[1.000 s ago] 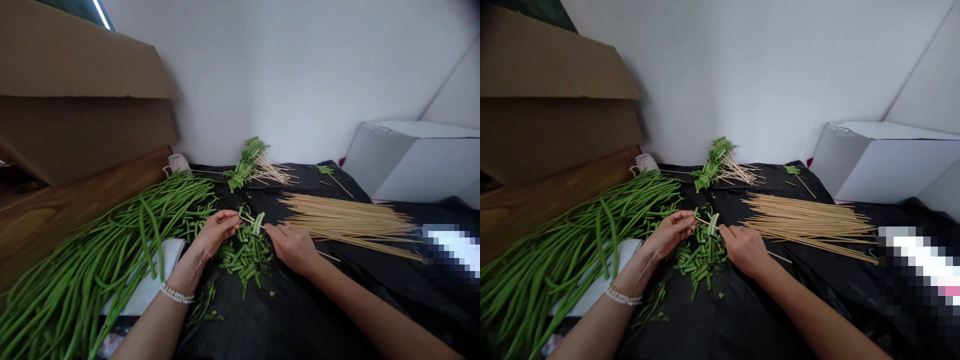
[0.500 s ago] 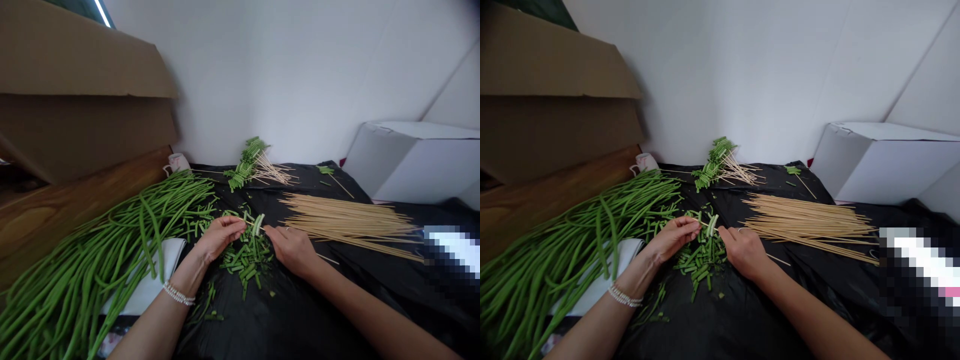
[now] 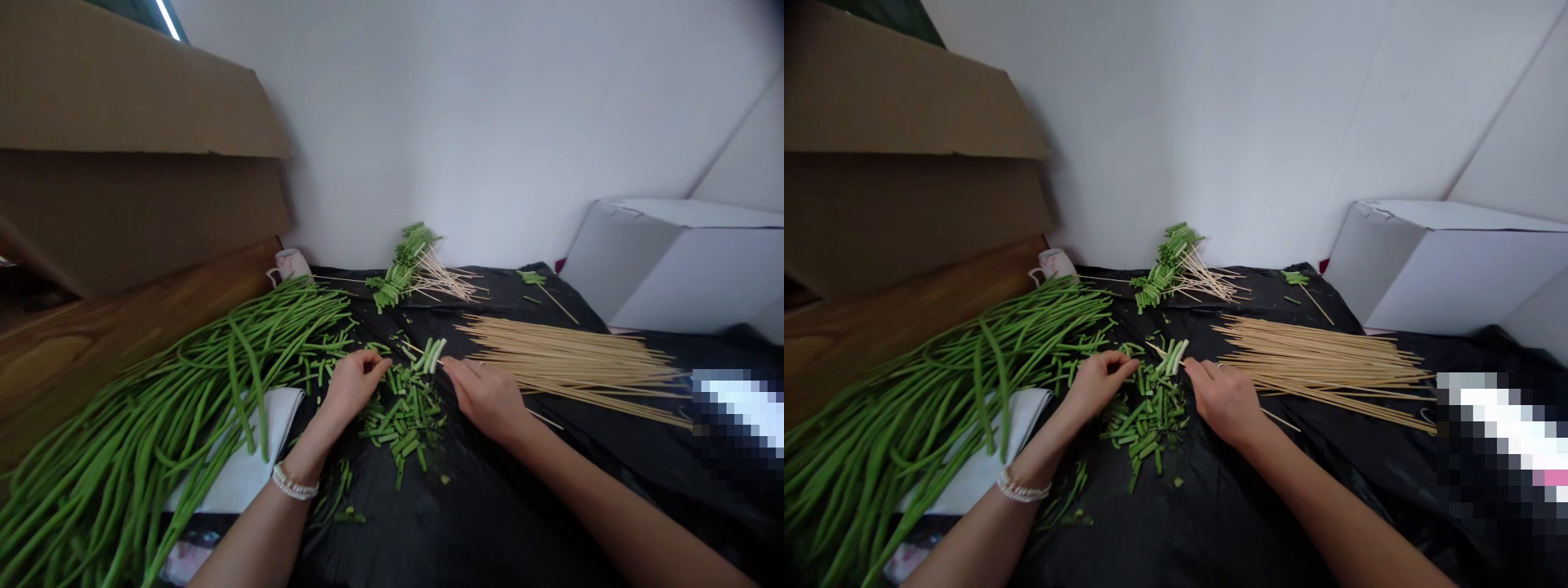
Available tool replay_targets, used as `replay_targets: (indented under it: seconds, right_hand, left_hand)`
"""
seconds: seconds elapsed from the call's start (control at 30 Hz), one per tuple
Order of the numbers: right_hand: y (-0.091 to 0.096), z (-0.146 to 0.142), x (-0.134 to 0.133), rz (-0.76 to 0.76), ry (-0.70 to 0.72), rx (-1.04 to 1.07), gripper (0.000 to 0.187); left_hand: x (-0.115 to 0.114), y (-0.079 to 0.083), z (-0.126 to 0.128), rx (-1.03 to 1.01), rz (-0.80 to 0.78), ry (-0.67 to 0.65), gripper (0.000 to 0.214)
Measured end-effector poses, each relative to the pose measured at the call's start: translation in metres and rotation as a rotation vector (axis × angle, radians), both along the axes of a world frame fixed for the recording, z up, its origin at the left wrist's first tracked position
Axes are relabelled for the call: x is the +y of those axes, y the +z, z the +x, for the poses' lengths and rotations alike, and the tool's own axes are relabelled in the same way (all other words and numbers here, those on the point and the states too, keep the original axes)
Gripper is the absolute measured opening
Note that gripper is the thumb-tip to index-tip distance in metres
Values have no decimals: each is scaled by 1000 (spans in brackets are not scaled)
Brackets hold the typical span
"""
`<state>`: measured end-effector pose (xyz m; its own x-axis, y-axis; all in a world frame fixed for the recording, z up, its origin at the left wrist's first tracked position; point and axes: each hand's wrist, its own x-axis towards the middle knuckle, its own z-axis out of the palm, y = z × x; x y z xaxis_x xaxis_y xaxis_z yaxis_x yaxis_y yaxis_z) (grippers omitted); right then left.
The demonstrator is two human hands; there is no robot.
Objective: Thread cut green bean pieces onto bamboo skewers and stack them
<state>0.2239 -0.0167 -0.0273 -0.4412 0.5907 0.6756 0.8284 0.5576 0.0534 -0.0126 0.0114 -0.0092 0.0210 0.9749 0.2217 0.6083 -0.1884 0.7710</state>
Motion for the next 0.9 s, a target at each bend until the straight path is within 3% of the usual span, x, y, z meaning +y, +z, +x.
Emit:
replay_targets:
  seconds: [0.1,0.23,0.43,0.57,0.9]
  right_hand:
    - [0,-1,0,-6,11,-11,25]
    - [2,-3,-2,-18,3,-22,25]
    - [2,-3,-2,-19,4,-22,24]
    - [1,-3,-1,-19,-4,-20,24]
    - [1,-2,-2,-30,-7,-18,25]
  left_hand:
    - [-5,-3,1,276,77,2,28]
    - [-6,-7,2,335,43,-87,24]
    - [-2,-10,-1,233,-52,-207,18]
    - [-4,-6,3,152,-56,-211,17]
    - [3,-8,-1,-327,-206,-197,35]
